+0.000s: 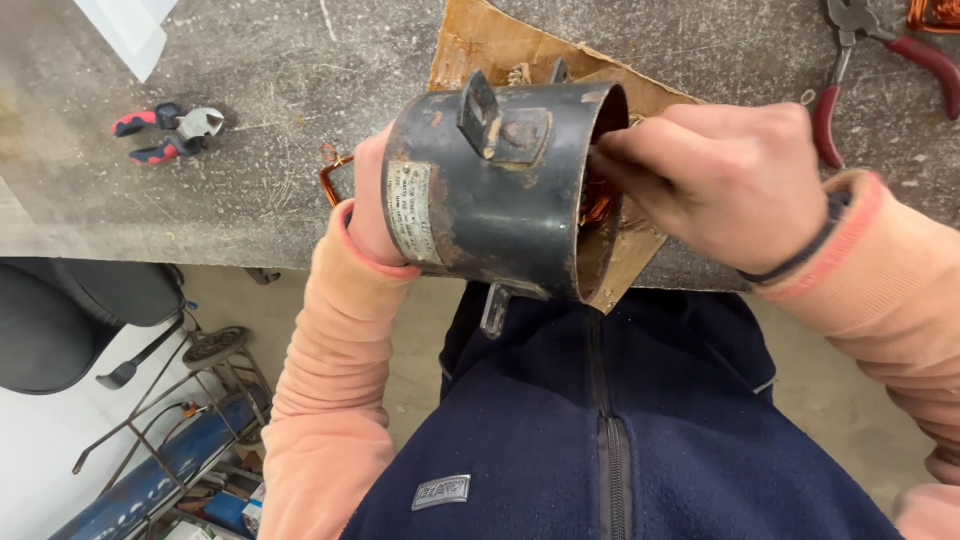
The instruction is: The person works on an electric motor stator held on the bench, pressing white insulation slot liners into the stator slots by hand and adjusting the copper windings inside the housing. They then pick up a rectangular copper coil and shape and align it with both hands.
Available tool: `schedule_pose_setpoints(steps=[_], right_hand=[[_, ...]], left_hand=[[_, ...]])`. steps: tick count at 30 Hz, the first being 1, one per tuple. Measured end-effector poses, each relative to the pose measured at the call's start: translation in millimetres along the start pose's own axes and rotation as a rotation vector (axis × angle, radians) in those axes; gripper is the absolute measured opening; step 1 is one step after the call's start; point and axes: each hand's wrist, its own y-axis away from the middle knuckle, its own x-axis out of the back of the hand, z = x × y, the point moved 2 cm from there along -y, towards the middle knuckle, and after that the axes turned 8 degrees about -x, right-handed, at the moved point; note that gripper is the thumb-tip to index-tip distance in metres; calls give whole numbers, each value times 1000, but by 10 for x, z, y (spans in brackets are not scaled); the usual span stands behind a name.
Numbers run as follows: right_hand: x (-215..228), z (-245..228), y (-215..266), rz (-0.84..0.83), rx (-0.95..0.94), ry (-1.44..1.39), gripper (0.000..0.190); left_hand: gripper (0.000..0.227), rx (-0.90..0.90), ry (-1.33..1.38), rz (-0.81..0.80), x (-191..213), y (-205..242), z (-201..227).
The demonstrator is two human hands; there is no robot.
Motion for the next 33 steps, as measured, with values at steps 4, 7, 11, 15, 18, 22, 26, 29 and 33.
schedule_pose_setpoints(steps=[4,7,11,15,18,22,26,29,33], right_hand=[[-25,-31,-75,-57,-1,32,14],[99,-133,-131,-28,22,34,15],[159,-154,-105,-2,36,101,14],[106,-123,-113,-45,18,141,15],[58,-100,-134,-65,26,121,16],[44,-68,-105,-146,13,169,19],[84,-125,-214,-109,-103,113,26],[22,-94,-143,-48,-158,108,25],[-19,-52,-108,7,-174,79,25]], left_hand=[[34,28,-24,-56,26,-4,-31],[34,47,11,-55,42,-3,-38],[31,16,-37,-64,33,-4,-64],[30,-64,-146,-118,55,-49,-95],[27,-114,-158,-123,55,15,-123],[25,156,167,-75,-6,78,-226],[26,104,60,-75,44,151,-400],[29,102,31,-58,-13,123,-396],[31,96,17,-57,-63,137,-386]])
